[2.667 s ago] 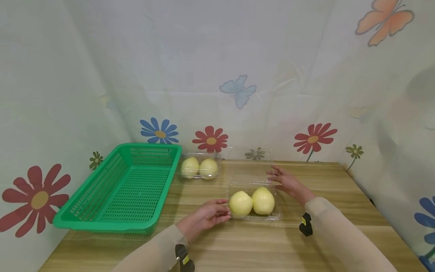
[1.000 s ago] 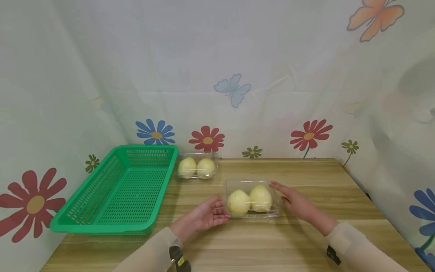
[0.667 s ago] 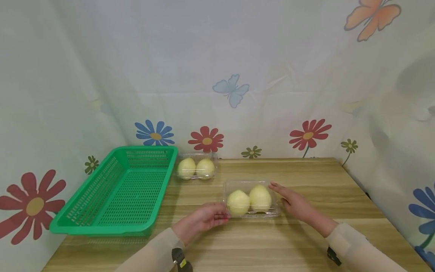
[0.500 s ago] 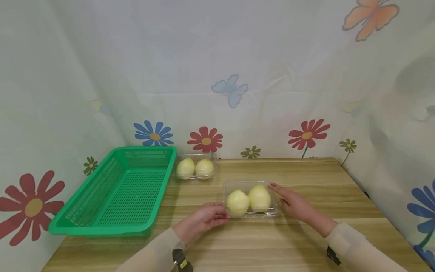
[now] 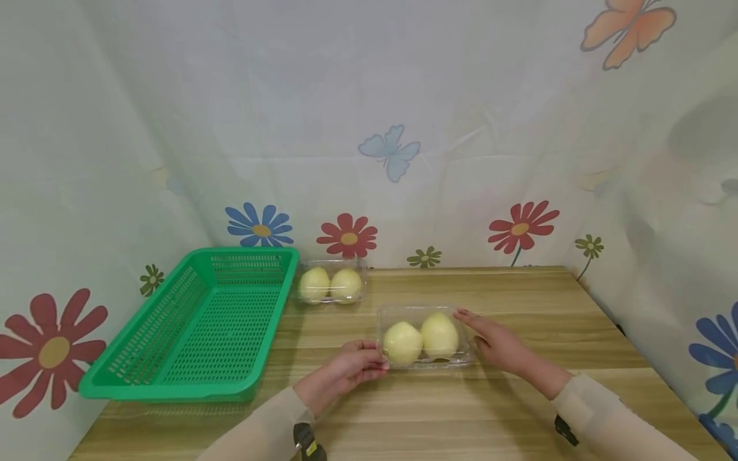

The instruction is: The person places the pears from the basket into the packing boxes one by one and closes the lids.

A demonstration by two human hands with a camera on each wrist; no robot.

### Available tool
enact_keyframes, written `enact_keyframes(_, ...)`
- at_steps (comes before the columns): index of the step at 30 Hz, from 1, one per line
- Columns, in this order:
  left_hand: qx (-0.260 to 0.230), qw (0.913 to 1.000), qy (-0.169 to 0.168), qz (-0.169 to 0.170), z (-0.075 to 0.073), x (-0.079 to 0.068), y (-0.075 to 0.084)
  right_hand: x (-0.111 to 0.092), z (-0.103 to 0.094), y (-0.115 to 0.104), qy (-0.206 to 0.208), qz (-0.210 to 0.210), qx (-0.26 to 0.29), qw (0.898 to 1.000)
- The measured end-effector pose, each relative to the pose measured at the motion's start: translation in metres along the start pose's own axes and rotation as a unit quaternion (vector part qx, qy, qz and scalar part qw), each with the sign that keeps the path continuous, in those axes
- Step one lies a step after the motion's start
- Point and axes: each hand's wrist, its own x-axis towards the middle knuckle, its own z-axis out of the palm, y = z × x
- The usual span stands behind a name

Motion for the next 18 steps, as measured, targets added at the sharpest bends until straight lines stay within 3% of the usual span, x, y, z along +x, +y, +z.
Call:
enact_keyframes(7,0.0,1.0,-0.004,0.002,-0.001,0.002,-0.002,0.001,-0.002,-0.004,0.009,0.005,0.005,1.0)
enact_keyframes(12,-0.013,0.9997,-0.021,-0.006,-0.006,0.005,-0.005,0.002,-0.008,-0.013,0.019,0.065,0.056,0.996)
enact_keyframes(15,-0.015,0.9995,-0.024,-0.011,-0.008,0.004,-0.005,0.001,-0.013,-0.018,0.016,0.126,0.111,0.986)
enact_keyframes(18,-0.018,0.9996,-0.019,-0.014,-0.007,0.003,-0.005,-0.002,-0.018,-0.022,0.008,0.193,0.175,0.965)
